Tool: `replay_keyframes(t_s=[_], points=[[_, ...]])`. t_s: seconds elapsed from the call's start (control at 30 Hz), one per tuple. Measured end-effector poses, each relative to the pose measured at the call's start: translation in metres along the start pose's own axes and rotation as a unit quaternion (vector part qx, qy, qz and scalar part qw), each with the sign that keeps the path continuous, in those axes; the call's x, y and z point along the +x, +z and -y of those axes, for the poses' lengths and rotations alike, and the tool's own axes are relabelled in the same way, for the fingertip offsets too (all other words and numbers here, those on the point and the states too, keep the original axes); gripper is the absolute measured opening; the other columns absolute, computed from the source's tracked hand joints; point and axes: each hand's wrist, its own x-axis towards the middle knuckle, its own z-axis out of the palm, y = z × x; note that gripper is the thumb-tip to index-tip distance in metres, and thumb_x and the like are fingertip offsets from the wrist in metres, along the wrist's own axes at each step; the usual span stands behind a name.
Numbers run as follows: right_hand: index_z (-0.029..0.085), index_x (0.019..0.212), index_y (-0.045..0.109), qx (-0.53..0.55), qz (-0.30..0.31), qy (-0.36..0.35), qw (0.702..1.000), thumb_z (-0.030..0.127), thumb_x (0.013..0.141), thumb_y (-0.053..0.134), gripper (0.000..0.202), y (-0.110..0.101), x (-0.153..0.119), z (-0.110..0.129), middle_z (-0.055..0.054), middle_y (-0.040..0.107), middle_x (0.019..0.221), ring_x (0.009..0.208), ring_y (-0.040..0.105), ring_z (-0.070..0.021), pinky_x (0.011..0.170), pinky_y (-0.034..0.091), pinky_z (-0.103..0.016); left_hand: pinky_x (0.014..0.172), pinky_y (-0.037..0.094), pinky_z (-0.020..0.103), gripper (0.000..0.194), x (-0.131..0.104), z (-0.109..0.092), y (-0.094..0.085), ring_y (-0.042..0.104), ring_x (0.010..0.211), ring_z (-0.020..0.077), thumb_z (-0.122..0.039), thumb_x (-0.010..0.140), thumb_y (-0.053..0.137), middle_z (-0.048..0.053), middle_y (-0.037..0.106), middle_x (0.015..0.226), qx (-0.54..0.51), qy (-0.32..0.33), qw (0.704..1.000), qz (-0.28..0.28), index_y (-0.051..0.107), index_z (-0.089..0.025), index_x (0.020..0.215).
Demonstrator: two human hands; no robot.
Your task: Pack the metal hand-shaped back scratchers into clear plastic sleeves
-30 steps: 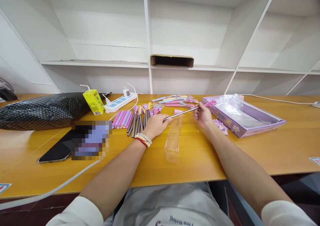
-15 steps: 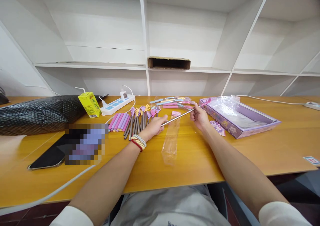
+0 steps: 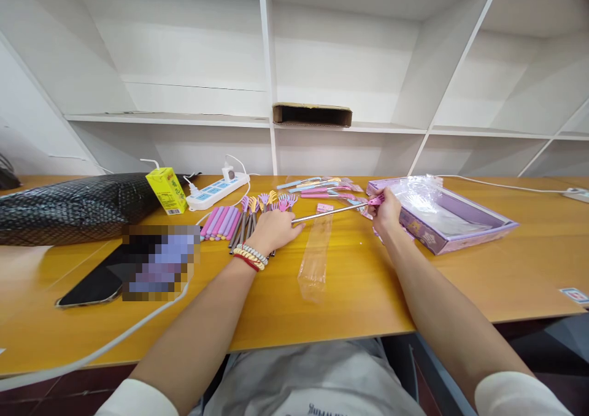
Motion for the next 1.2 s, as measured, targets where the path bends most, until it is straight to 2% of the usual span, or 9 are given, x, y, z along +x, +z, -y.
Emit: replay_keyframes(t_s=[0.13, 0.3, 0.4, 0.57, 0.7, 0.87, 0.93, 1.07, 1.2], points=[[0.02, 0.068, 0.043, -0.036, -0.034, -0.041, 0.998, 0.05, 0.075, 0.056, 0.033, 0.007, -0.008, -0.006, 0.006, 0.051, 0.043, 0.028, 0.031, -0.0058, 0.029, 0.019, -0.018, 0.07, 0.046, 0.038, 0.041, -0.002, -0.009, -0.001, 0.064, 0.08, 0.0298, -0.041, 0.083, 0.037, 0.016, 0.066, 0.082, 0.051, -0.022, 0.997, 0.05, 0.068, -0.014, 0.084], [0.021, 0.066, 0.043, -0.058, 0.096, -0.029, 0.993, 0.051, 0.075, 0.056, 0.034, 0.037, -0.043, -0.015, 0.005, 0.048, 0.042, 0.031, 0.035, -0.0066, 0.031, 0.023, -0.019, 0.071, 0.047, 0.04, 0.043, -0.01, -0.039, 0.002, 0.064, 0.08, 0.0299, -0.039, 0.086, 0.034, 0.018, 0.066, 0.081, 0.009, -0.024, 0.998, 0.052, 0.068, -0.013, 0.085], [0.021, 0.069, 0.043, -0.044, 0.13, -0.044, 0.99, 0.051, 0.076, 0.055, 0.033, 0.054, -0.065, -0.015, 0.006, 0.045, 0.043, 0.033, 0.034, -0.0058, 0.033, 0.024, -0.019, 0.071, 0.047, 0.036, 0.04, -0.013, -0.048, 0.002, 0.064, 0.082, 0.0277, -0.036, 0.086, 0.034, 0.018, 0.066, 0.081, -0.016, -0.044, 0.997, 0.054, 0.067, -0.013, 0.087], [0.022, 0.078, 0.046, -0.072, 0.17, -0.045, 0.982, 0.048, 0.072, 0.062, 0.031, 0.054, -0.075, -0.008, 0.007, 0.049, 0.049, 0.034, 0.035, -0.0055, 0.033, 0.023, -0.019, 0.074, 0.046, 0.036, 0.043, -0.01, -0.037, 0.005, 0.063, 0.086, 0.0278, -0.042, 0.086, 0.034, 0.016, 0.066, 0.084, -0.034, -0.056, 0.995, 0.079, 0.065, -0.013, 0.087], [0.023, 0.079, 0.047, -0.111, 0.209, -0.039, 0.971, 0.046, 0.072, 0.063, 0.029, 0.046, -0.067, -0.01, 0.006, 0.052, 0.052, 0.033, 0.036, -0.0055, 0.033, 0.024, -0.019, 0.071, 0.045, 0.038, 0.05, -0.011, -0.034, 0.007, 0.063, 0.082, 0.0295, -0.053, 0.087, 0.027, 0.014, 0.065, 0.083, -0.048, -0.027, 0.997, 0.049, 0.058, -0.015, 0.096], [0.024, 0.084, 0.049, -0.189, 0.213, -0.013, 0.959, 0.058, 0.074, 0.056, 0.037, 0.033, -0.053, -0.022, 0.006, 0.05, 0.045, 0.036, 0.041, -0.0084, 0.035, 0.027, -0.019, 0.071, 0.044, 0.035, 0.04, -0.016, -0.039, 0.005, 0.062, 0.075, 0.0241, -0.042, 0.091, 0.022, 0.009, 0.064, 0.081, -0.076, 0.037, 0.996, 0.037, 0.052, -0.019, 0.106], [0.025, 0.088, 0.049, -0.211, 0.223, -0.013, 0.952, 0.065, 0.075, 0.048, 0.042, 0.028, -0.049, -0.028, 0.007, 0.049, 0.045, 0.035, 0.04, -0.0087, 0.035, 0.027, -0.02, 0.073, 0.044, 0.033, 0.037, -0.013, -0.036, 0.005, 0.061, 0.079, 0.0224, -0.037, 0.091, 0.025, 0.009, 0.064, 0.085, -0.09, 0.009, 0.996, 0.01, 0.054, -0.018, 0.103], [0.025, 0.095, 0.05, -0.272, 0.265, -0.021, 0.925, 0.067, 0.078, 0.039, 0.047, 0.02, -0.046, -0.038, 0.007, 0.051, 0.047, 0.036, 0.041, -0.009, 0.038, 0.029, -0.02, 0.08, 0.043, 0.032, 0.03, -0.002, -0.017, 0.006, 0.058, 0.091, 0.0233, -0.032, 0.085, 0.039, 0.012, 0.063, 0.095, -0.091, -0.075, 0.989, -0.088, 0.064, -0.018, 0.091], [0.024, 0.093, 0.053, -0.314, 0.306, -0.034, 0.898, 0.065, 0.079, 0.04, 0.046, 0.019, -0.049, -0.04, 0.005, 0.052, 0.049, 0.043, 0.044, -0.0099, 0.044, 0.032, -0.022, 0.077, 0.045, 0.033, 0.029, 0.005, 0.006, 0.007, 0.06, 0.087, 0.0247, -0.037, 0.081, 0.044, 0.009, 0.067, 0.086, -0.093, -0.125, 0.986, -0.054, 0.069, -0.022, 0.086]])
